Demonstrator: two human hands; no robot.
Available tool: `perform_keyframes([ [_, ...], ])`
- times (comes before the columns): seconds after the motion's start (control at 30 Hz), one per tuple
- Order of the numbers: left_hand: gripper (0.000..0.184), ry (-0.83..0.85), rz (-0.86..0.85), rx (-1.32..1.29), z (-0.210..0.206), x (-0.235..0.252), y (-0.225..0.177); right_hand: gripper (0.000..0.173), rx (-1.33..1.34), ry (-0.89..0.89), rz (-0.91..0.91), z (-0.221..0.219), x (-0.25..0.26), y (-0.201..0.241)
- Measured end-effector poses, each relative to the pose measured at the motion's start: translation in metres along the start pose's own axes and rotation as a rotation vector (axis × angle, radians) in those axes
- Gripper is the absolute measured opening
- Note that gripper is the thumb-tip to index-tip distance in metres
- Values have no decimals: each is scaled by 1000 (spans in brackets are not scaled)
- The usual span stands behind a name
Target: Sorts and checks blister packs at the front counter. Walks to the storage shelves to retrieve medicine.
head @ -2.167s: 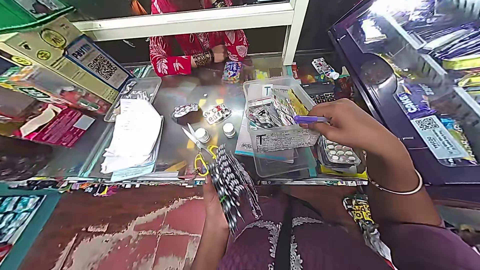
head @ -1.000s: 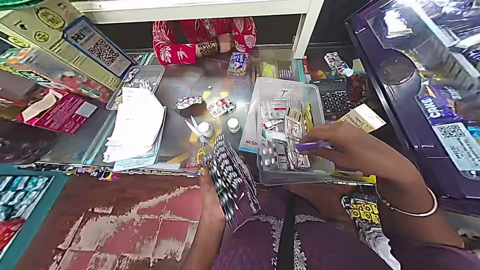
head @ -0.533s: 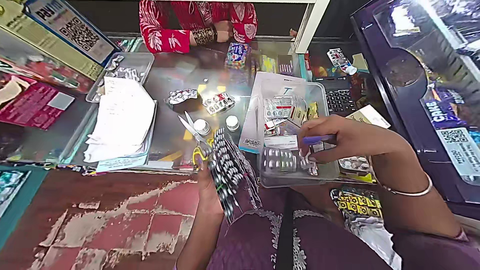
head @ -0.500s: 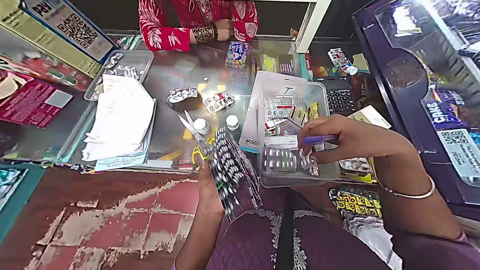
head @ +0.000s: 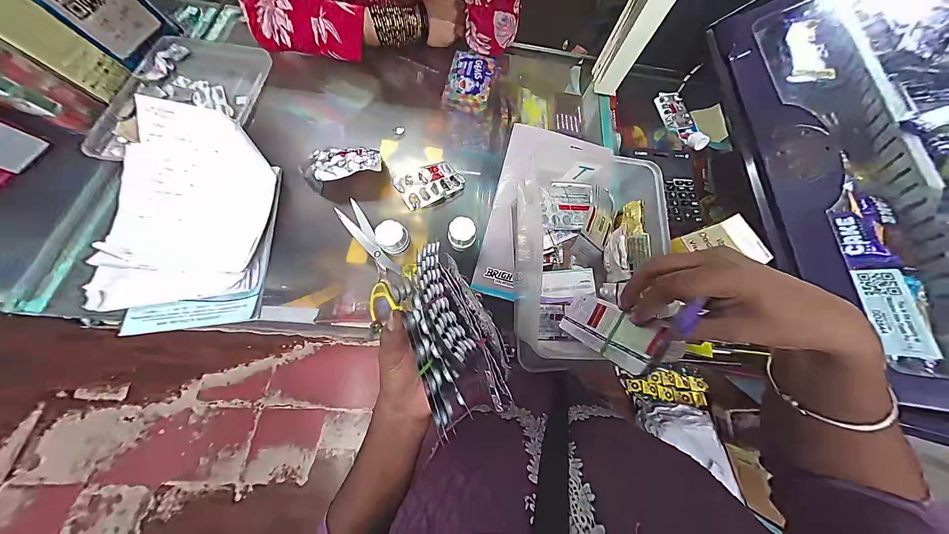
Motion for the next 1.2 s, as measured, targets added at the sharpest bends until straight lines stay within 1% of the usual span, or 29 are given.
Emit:
perform_keyframes([
  [0.1,68,-22,8,28,5,3,-2,23,13,-99,-21,6,-22,1],
  [0.2,68,-21,12,27,5,4,-3,20,39,-157,-53,8,-35,-2],
  [0.3,68,-7,10,26,3,7,-3,18,53,-176,-43,8,-36,-3],
  [0.37,69,-12,19,24,3,10,-2,16,6,-207,-28,8,-31,1],
  [0.43,69,-3,37,18,1,13,-1,16,-138,-279,-19,10,-18,8],
  [0.53,68,23,46,24,-11,18,-2,18,-477,-371,3,1,9,19],
  [0.57,67,28,30,46,-16,20,-5,18,-561,-358,14,-6,18,22],
  [0.63,60,0,-18,109,-25,21,-15,23,-605,-255,-2,-22,31,24],
  [0.73,41,-79,-68,162,-36,20,-19,40,-498,-31,-58,-35,22,17],
  [0.8,36,-59,-35,102,-38,21,-12,54,-487,-16,-90,-31,15,13],
  [0.83,33,-43,-19,77,-41,20,-9,54,-482,-45,-99,-27,15,13],
  [0.87,31,-42,-10,63,-42,20,-8,51,-478,-85,-108,-23,17,12],
  [0.93,24,-129,-16,100,-41,19,-8,38,-431,-176,-129,-13,23,10],
  [1.0,15,-163,-11,137,-46,20,-8,35,-285,-275,-168,2,33,7],
  [1.03,18,-154,-1,142,-51,23,-6,38,-164,-309,-206,7,40,1],
  [1.07,21,-133,14,125,-56,25,-3,44,-30,-306,-254,8,48,-5],
  [1.13,26,-90,37,97,-66,31,2,54,213,-229,-345,0,62,-18],
  [1.2,30,-83,43,95,-75,34,5,59,368,-165,-461,-7,67,-29],
])
Point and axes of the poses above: each hand's wrist, its own x-axis towards the middle knuckle, its own z-axis out of the back of the hand, y = z × x, the point moved 10 cm from there along x, towards the middle knuckle, and after that the axes turned 9 degrees about -z, right-handed, at the moved point
